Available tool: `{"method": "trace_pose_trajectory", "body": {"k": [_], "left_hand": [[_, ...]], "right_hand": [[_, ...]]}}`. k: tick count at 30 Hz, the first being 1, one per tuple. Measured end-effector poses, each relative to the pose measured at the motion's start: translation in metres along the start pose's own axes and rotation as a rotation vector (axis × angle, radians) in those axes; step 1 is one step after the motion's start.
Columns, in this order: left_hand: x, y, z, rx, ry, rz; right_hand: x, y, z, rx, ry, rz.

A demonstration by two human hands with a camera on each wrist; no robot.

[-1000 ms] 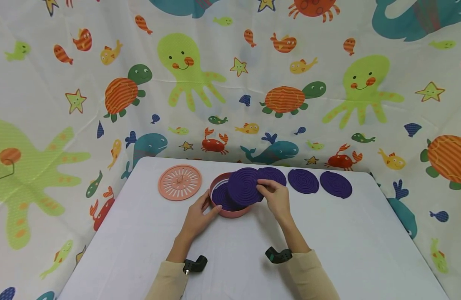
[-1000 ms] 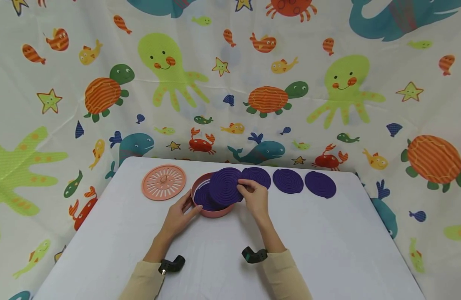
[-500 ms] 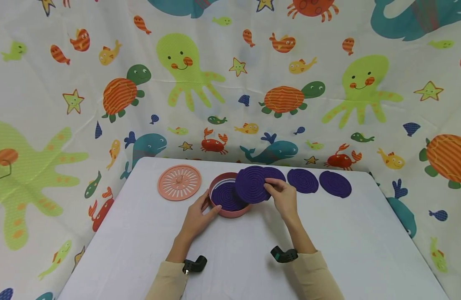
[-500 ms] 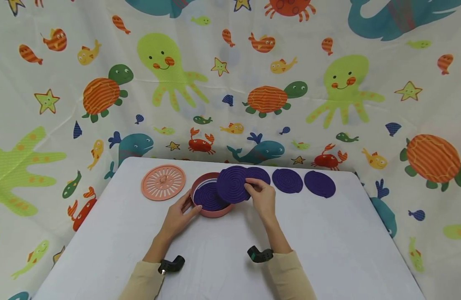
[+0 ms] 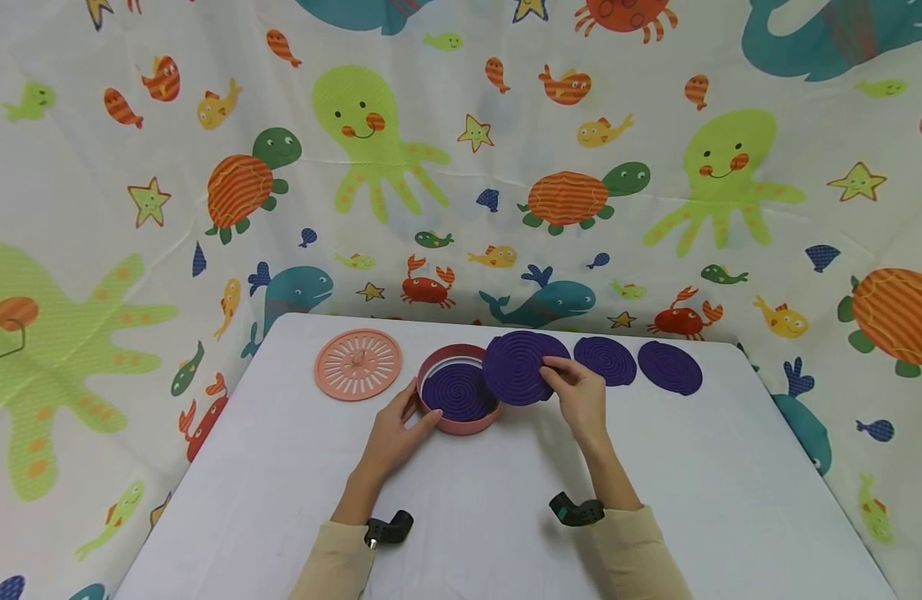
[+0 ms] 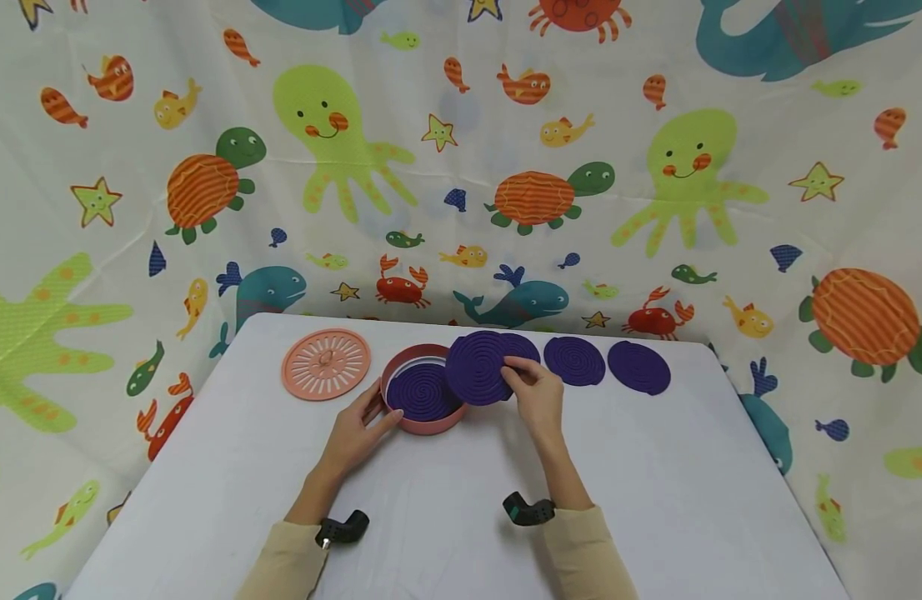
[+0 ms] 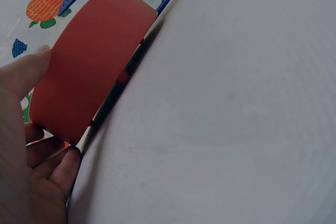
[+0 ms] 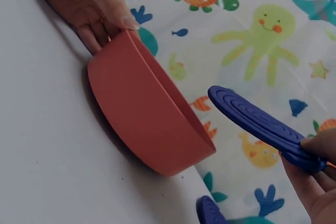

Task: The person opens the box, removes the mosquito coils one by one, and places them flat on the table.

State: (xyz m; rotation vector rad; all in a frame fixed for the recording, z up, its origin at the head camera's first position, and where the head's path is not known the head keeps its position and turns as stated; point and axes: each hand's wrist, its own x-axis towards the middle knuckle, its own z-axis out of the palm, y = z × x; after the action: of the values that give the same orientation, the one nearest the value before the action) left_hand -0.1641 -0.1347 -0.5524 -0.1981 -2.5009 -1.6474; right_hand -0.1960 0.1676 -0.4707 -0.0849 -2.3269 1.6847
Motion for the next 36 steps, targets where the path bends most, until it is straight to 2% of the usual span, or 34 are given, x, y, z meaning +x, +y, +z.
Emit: {"method": "trace_pose_trajectory", "body": {"k": [14,36], "left_hand": [[0.001,0.001,0.0,0.014,0.004,-0.023],[0.0,0.003,0.0,0.021,-0.012,-0.047]], "right_hand": [[-0.001,0.007,-0.013,-0.001,0.037,0.023],[-0.005,0.023,-0.027,0.022,0.066,0.124]]}}
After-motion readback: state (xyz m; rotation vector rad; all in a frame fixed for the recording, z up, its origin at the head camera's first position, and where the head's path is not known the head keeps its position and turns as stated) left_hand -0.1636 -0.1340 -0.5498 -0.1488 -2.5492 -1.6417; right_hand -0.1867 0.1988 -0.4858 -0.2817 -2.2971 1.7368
